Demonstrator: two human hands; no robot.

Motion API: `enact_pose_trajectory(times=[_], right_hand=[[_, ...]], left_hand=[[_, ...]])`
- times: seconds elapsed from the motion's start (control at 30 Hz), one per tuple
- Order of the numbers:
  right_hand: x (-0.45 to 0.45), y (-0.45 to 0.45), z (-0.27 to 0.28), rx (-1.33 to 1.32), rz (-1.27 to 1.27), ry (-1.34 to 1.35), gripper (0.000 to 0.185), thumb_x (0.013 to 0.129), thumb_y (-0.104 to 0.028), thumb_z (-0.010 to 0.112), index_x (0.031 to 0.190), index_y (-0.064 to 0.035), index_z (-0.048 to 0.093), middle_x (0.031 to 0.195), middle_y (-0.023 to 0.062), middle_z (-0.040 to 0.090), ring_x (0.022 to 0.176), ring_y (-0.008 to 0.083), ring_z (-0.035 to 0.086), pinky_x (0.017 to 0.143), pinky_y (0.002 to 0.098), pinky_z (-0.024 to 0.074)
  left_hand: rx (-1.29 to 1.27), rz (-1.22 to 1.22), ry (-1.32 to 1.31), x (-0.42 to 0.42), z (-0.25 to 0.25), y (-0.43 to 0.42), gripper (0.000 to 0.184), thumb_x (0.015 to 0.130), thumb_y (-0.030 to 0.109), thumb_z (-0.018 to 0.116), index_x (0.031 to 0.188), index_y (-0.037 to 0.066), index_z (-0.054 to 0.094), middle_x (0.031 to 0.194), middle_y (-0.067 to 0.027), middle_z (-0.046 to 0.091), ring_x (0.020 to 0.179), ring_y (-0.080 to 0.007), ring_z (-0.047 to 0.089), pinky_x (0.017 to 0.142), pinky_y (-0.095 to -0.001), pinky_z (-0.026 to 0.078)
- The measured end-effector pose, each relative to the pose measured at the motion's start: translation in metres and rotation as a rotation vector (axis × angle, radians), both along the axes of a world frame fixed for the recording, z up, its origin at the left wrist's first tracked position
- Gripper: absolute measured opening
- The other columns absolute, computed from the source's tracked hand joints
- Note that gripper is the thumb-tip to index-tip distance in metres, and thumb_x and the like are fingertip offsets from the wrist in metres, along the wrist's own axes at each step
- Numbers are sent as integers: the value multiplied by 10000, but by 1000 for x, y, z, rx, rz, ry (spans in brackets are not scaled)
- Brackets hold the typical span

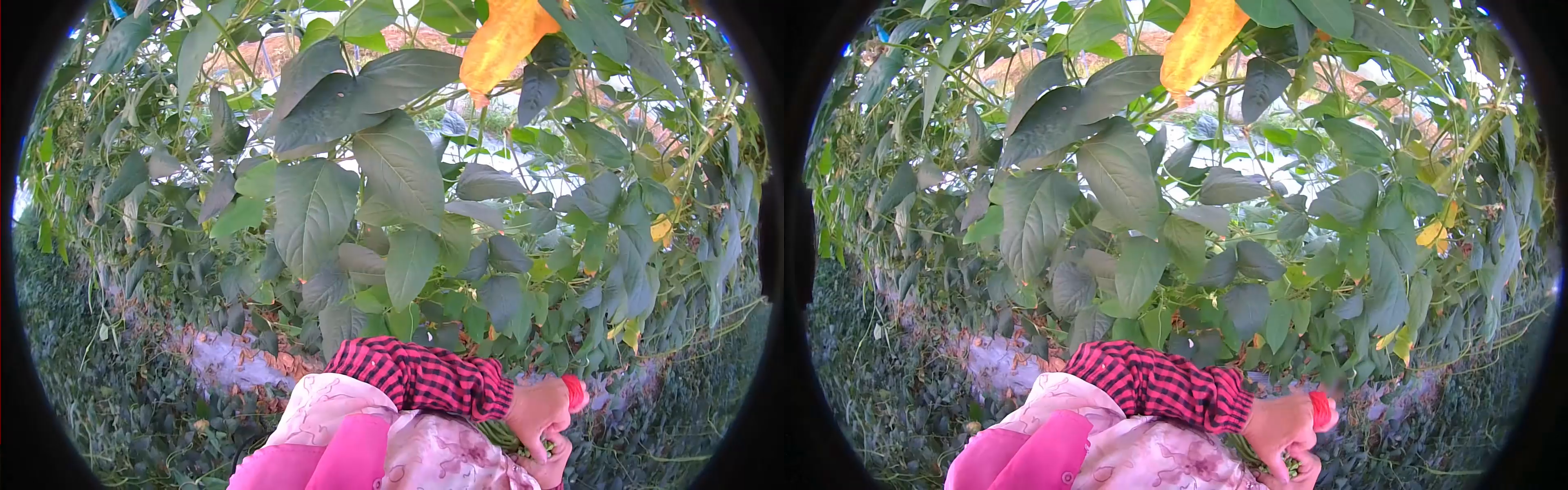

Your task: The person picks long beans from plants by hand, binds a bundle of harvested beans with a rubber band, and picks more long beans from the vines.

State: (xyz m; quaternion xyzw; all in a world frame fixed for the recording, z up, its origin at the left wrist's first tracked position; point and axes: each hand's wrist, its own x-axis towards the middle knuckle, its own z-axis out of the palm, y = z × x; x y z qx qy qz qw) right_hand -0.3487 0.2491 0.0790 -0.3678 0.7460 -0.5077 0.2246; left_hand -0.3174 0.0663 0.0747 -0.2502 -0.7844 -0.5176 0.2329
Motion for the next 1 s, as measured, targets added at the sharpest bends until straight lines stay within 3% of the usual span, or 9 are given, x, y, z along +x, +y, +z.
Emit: enact_pose_trajectory(times=[0.1,0.13,0.27,0.4,0.63,0.8,0.87,0.93,1.0], right_hand=[[-3,-21,18,12,17,167,276,576,-105,753,781,-23,587,691,41,594,677,92,557,614,254,453],[-9,-22,18,65,11,-85,305,562,-126,780,780,-18,596,707,50,613,637,94,558,598,254,458],[-14,-24,10,2,-35,-66,332,578,-124,781,826,-32,579,732,6,594,672,63,528,617,237,452],[-5,-16,12,-139,-36,-464,337,595,9,720,900,-25,580,785,-11,584,714,55,532,652,212,449],[12,7,4,-448,-97,-785,382,632,53,704,964,-35,538,919,20,589,843,90,552,756,234,454],[16,23,16,-473,-256,-750,359,606,53,710,907,-31,532,961,73,588,895,137,562,792,275,457],[15,31,23,-471,-241,-604,334,621,36,712,886,-44,525,1045,96,563,982,144,522,858,285,420],[17,35,24,-544,-221,-537,326,646,44,694,914,-33,526,1102,75,532,951,86,499,815,243,426],[15,39,32,-503,-252,-341,306,652,35,695,890,-35,516,1131,82,521,956,91,501,828,253,422]], left_hand=[[33,3,-119,9,-3,2,419,486,304,727,487,77,375,674,-82,428,729,-272,463,582,-366,367],[108,81,-121,16,-1,2,438,501,310,735,494,73,367,683,-84,434,735,-267,467,591,-359,372],[175,40,-35,26,19,-11,349,569,210,755,554,74,434,726,-68,431,710,-242,456,623,-341,375],[-52,-27,-14,33,34,-21,225,545,131,754,655,97,561,736,-47,426,711,-231,457,652,-346,373],[-188,-15,94,18,30,-15,274,516,164,764,572,95,504,666,-43,410,684,-230,445,594,-337,373],[-26,-67,57,4,11,11,289,514,160,778,566,98,501,700,-37,408,692,-227,430,623,-346,368],[-69,-117,-124,1,9,14,275,533,162,771,565,90,508,700,-39,420,712,-223,448,641,-343,375],[-108,-216,-205,-10,-14,20,260,568,157,766,590,76,520,739,-44,465,739,-191,463,678,-326,380],[164,-479,-448,-16,-38,30,264,586,177,768,603,66,529,726,-40,476,712,-175,469,644,-291,385]])
